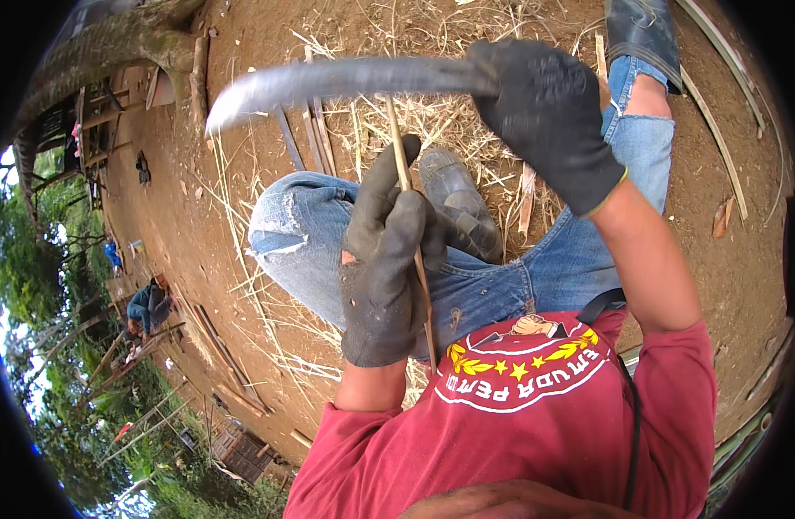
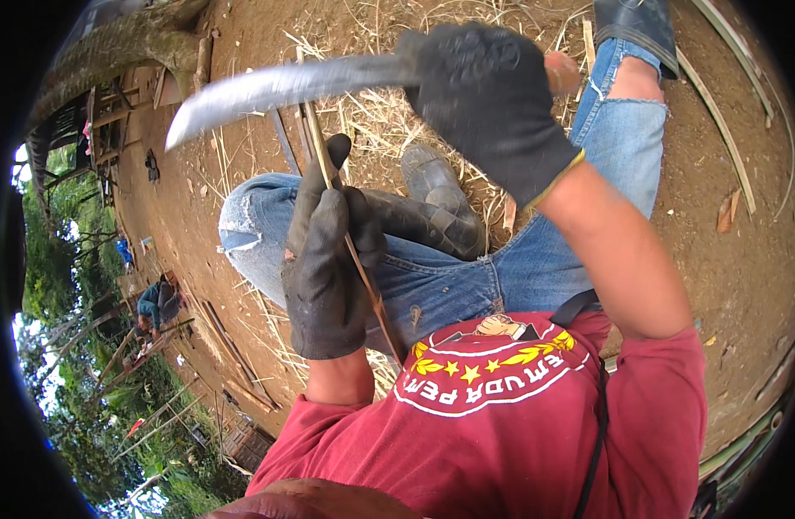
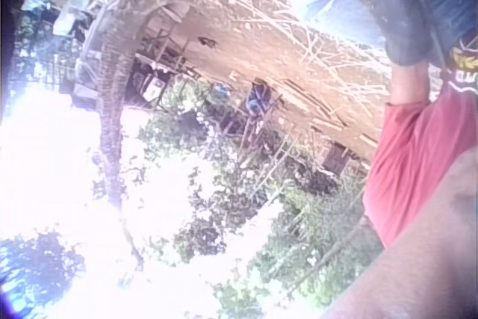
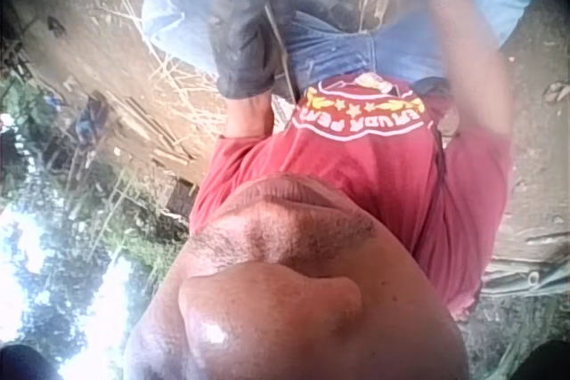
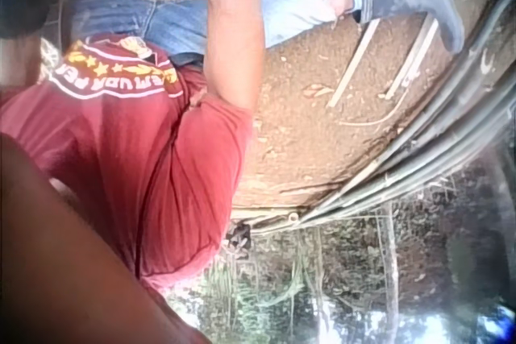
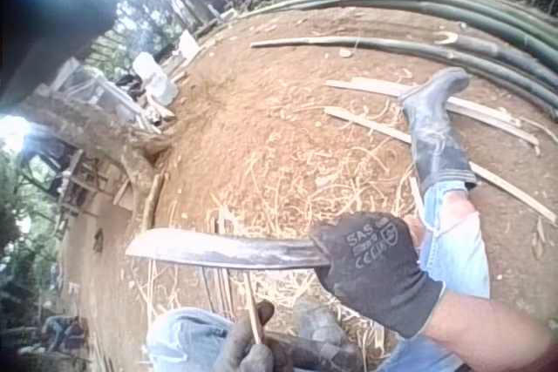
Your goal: The person sits on the ground and uses a large curved blade to shave and sharpen the end of a long bamboo stick. They repeatedly scrape the blade against the bamboo to create a pointed tip, then inspect the result and continue refining the shape.
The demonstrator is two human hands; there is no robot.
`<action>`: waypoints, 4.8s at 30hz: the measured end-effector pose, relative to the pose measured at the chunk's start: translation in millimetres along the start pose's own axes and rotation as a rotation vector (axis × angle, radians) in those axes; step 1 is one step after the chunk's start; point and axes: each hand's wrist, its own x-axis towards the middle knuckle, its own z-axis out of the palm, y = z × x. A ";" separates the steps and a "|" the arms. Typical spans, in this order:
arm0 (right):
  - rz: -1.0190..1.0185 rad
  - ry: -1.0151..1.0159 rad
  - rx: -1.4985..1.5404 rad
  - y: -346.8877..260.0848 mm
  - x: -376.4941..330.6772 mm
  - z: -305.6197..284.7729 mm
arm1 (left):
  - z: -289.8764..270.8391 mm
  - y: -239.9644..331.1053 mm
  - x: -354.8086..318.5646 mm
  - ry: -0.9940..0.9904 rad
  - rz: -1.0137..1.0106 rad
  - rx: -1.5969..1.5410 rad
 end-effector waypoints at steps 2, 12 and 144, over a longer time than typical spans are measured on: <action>0.023 0.004 -0.179 40.0 -2.0 22.1 | 2.9 6.7 -6.8 -0.001 -0.033 0.023; 0.869 -0.400 0.801 34.9 -10.8 -18.5 | -8.6 9.1 0.4 -0.061 -0.023 -0.099; 0.577 -0.081 0.142 55.5 -4.8 -46.4 | -4.2 -5.8 -4.1 0.069 -0.023 0.087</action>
